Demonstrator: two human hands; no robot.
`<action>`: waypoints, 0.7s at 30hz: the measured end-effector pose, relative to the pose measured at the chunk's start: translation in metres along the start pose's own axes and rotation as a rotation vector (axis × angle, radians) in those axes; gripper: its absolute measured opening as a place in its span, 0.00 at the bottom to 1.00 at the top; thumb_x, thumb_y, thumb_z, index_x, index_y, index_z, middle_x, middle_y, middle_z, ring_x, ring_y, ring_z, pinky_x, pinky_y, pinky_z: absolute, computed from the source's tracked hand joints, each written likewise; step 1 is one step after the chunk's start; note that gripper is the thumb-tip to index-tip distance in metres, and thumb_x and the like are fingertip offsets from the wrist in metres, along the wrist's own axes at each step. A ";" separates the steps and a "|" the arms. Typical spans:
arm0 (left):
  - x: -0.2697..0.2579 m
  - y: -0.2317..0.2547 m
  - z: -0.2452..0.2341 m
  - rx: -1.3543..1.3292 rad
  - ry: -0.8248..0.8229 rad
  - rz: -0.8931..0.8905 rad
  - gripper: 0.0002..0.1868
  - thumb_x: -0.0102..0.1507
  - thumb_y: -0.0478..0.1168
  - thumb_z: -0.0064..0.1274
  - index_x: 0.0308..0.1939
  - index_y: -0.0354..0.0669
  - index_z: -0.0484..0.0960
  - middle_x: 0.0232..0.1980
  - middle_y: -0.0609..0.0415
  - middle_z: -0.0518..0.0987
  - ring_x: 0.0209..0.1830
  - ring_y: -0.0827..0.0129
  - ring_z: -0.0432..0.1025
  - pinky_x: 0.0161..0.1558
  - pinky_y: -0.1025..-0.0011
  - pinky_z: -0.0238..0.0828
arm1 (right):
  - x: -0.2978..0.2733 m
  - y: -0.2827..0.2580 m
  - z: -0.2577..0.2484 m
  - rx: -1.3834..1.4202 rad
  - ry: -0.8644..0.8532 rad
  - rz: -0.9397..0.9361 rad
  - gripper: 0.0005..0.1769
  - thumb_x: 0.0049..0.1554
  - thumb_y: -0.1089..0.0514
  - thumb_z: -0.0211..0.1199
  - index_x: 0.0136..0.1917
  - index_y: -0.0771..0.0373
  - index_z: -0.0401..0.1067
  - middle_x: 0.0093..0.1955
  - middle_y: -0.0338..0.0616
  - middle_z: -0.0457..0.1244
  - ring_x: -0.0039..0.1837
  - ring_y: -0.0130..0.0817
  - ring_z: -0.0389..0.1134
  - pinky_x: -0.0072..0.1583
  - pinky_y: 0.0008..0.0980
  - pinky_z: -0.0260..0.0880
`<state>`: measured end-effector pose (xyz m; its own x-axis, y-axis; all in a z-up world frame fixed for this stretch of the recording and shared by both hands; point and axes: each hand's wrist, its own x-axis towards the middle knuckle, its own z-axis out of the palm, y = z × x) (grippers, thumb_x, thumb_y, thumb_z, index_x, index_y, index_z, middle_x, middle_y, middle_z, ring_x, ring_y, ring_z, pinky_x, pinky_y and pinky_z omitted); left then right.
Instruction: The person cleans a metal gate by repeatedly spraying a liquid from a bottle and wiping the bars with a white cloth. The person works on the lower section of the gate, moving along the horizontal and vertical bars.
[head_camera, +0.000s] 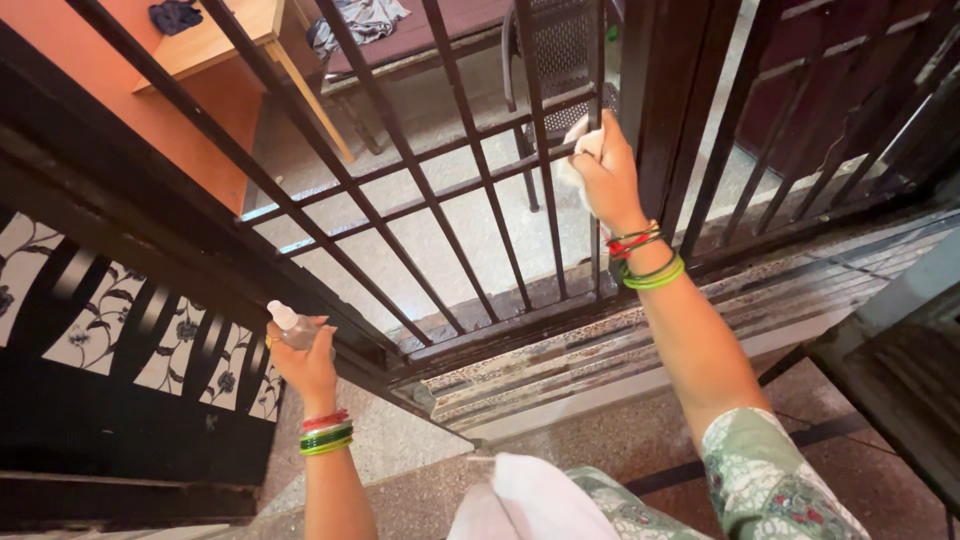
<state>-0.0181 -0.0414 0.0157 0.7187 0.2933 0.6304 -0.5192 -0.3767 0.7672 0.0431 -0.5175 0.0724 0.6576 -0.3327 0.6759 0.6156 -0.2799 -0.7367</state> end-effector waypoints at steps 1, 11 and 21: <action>0.002 0.000 0.001 0.017 0.003 0.019 0.18 0.56 0.26 0.60 0.46 0.38 0.70 0.43 0.53 0.80 0.42 0.72 0.74 0.48 0.73 0.70 | 0.004 0.002 0.001 -0.035 0.023 -0.119 0.32 0.60 0.67 0.57 0.76 0.75 0.56 0.46 0.43 0.65 0.49 0.32 0.68 0.55 0.32 0.71; 0.004 -0.004 0.004 0.023 0.008 0.046 0.17 0.56 0.26 0.62 0.44 0.38 0.71 0.41 0.53 0.81 0.41 0.71 0.74 0.47 0.72 0.71 | -0.131 0.111 0.013 0.007 0.104 0.089 0.11 0.60 0.62 0.57 0.55 0.67 0.68 0.41 0.43 0.67 0.44 0.31 0.70 0.46 0.31 0.70; 0.001 0.001 0.003 0.105 0.033 0.041 0.18 0.55 0.26 0.63 0.44 0.38 0.72 0.40 0.53 0.81 0.38 0.72 0.74 0.44 0.73 0.71 | -0.229 0.052 0.042 -0.404 0.340 -0.251 0.13 0.77 0.59 0.45 0.74 0.59 0.56 0.66 0.52 0.60 0.58 0.51 0.67 0.59 0.44 0.70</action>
<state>-0.0160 -0.0440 0.0169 0.6817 0.3040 0.6655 -0.4949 -0.4784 0.7254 -0.0566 -0.4180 -0.1197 0.2955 -0.4638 0.8352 0.4756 -0.6868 -0.5497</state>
